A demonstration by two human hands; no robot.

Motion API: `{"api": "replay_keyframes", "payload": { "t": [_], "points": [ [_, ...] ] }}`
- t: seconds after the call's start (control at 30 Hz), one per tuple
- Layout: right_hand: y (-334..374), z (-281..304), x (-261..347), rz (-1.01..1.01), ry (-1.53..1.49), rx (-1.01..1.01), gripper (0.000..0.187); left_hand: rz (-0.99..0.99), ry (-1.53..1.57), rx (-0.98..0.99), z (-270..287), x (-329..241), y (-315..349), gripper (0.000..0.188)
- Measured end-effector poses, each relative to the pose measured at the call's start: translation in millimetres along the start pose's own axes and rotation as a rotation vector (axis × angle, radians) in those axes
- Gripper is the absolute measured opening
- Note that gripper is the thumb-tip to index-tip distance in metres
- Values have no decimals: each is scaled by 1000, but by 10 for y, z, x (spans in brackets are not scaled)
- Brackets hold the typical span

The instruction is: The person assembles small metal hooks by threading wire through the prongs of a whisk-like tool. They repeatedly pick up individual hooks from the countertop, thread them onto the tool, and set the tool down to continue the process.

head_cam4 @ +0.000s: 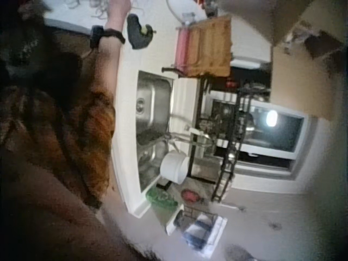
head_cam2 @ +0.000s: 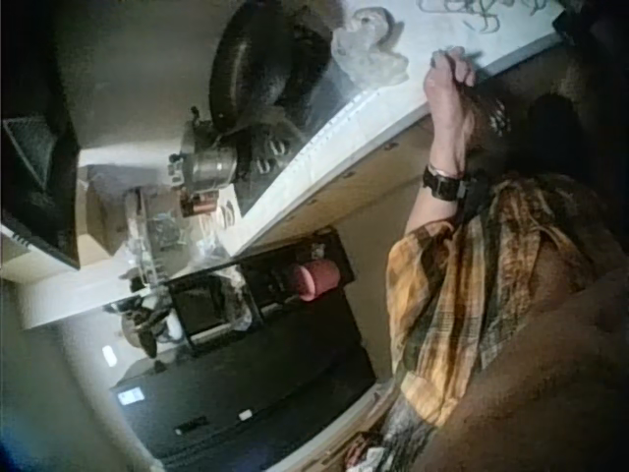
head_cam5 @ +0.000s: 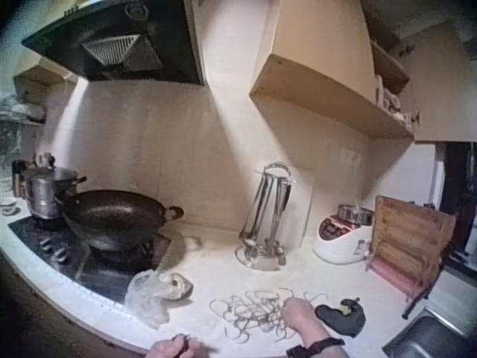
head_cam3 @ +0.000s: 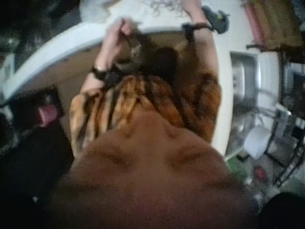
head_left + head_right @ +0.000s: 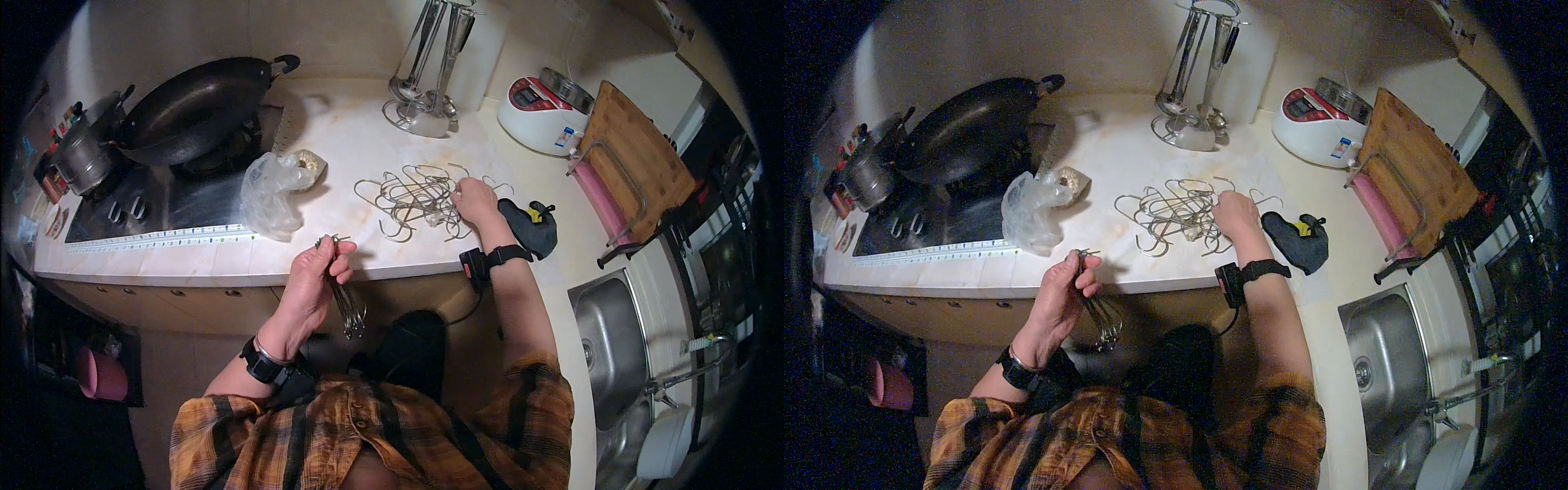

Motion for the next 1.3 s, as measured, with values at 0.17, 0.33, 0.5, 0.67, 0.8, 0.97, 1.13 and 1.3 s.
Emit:
{"api": "replay_keyframes", "payload": {
  "t": [0.17,0.33,0.5,0.67,0.8,0.97,1.13,1.3],
  "points": [
    [-140,-84,-83,-60,-92,-105,18,-11,32,20,33,-54,4,35],
    [-79,37,-150,-31,-508,-226,18,42,134,-28,44,-25,12,29],
    [33,-55,-150,-111,-1068,61,15,84,218,-36,25,41,-14,29],
    [91,-117,-293,-224,-836,0,15,99,217,-21,31,92,-28,29],
    [93,-48,-434,-228,-241,-67,21,114,199,-4,48,101,-27,26],
    [226,182,-114,29,-52,-229,20,101,198,-3,46,93,-26,28],
    [194,47,259,75,-107,-8,22,112,194,-15,20,145,-30,28],
    [90,39,347,76,-73,71,21,120,191,-18,20,136,-15,28]
  ]
}}
Point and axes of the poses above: each hand's wrist, its own y-axis away from the middle knuckle, its own z-axis out of the back of the hand, x = y × z, the point moved 7 cm from there along -y, towards the middle knuckle, and after that the axes turned 8 degrees about y, right-handed, at the moved point
